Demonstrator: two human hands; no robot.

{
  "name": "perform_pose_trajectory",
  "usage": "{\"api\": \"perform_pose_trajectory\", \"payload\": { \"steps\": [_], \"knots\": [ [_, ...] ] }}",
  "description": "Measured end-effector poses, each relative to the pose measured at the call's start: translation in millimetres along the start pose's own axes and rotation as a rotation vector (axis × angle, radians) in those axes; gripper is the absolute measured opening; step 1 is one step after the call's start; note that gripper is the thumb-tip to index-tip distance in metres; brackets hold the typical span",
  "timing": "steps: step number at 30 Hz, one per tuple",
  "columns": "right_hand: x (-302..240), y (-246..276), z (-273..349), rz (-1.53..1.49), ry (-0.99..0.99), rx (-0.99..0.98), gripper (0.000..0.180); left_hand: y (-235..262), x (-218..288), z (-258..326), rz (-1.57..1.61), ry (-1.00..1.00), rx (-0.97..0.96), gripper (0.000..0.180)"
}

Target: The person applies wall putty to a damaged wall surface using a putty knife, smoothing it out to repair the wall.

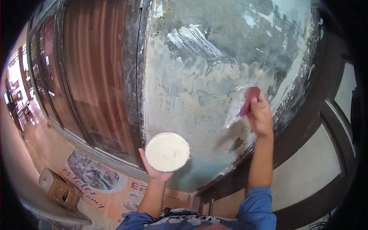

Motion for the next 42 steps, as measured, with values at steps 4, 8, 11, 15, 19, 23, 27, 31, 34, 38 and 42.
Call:
{"api": "perform_pose_trajectory", "payload": {
  "steps": [4,8,11,15,19,23,27,31,34,38,42],
  "knots": [
    [-39.8,-20.1,-80.9,0.739,0.005,-0.102,0.024,-4.9,33.4,2.7,-0.013,-0.146,0.038,0.096],
    [-60.3,-59.6,-141.4,1.062,0.143,-0.165,0.02,-11.9,74.2,4.3,-0.069,-0.229,0.073,0.095],
    [-56.6,-82.6,-174.5,1.211,0.166,-0.17,0.023,-27.2,104.9,0.1,-0.132,-0.243,0.024,0.092],
    [-47.6,-98.8,-209.3,1.378,0.192,-0.13,0.021,-31.7,138.5,-2.7,-0.111,-0.278,0.074,0.087],
    [-45.2,-127.4,-220.2,1.521,0.281,-0.071,0.021,-30.3,172.5,0.6,-0.054,-0.3,0.119,0.085],
    [-31.3,-148.0,-230.8,1.582,0.254,-0.051,0.021,-29.2,197.6,-2.1,-0.13,-0.278,0.059,0.088],
    [-39.0,-174.5,-247.1,1.573,0.25,-0.042,0.021,-18.8,213.9,-12.3,-0.204,-0.237,0.039,0.093],
    [-24.6,-193.6,-273.8,1.691,0.142,-0.082,0.016,-15.3,226.3,-20.2,-0.235,-0.217,0.013,0.093],
    [-19.9,-202.9,-284.7,1.742,0.132,-0.086,0.015,-23.9,234.4,-18.7,-0.236,-0.214,-0.013,0.093],
    [-36.5,-207.1,-302.4,1.81,0.231,-0.022,0.017,-2.2,246.9,-21.0,-0.176,-0.243,0.055,0.096],
    [-69.7,-182.5,-324.0,1.741,0.194,0.067,0.018,-2.8,245.9,-23.0,-0.14,-0.206,0.026,0.095]
  ]
}}
Point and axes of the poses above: each hand's wrist, its own z-axis away from the middle knuckle, its own y-axis out of the back of the hand, x = y × z, the point moved 10 cm from there along -z, towards the middle knuckle, and after that the axes turned 4 degrees about -x, right-handed, at the moved point
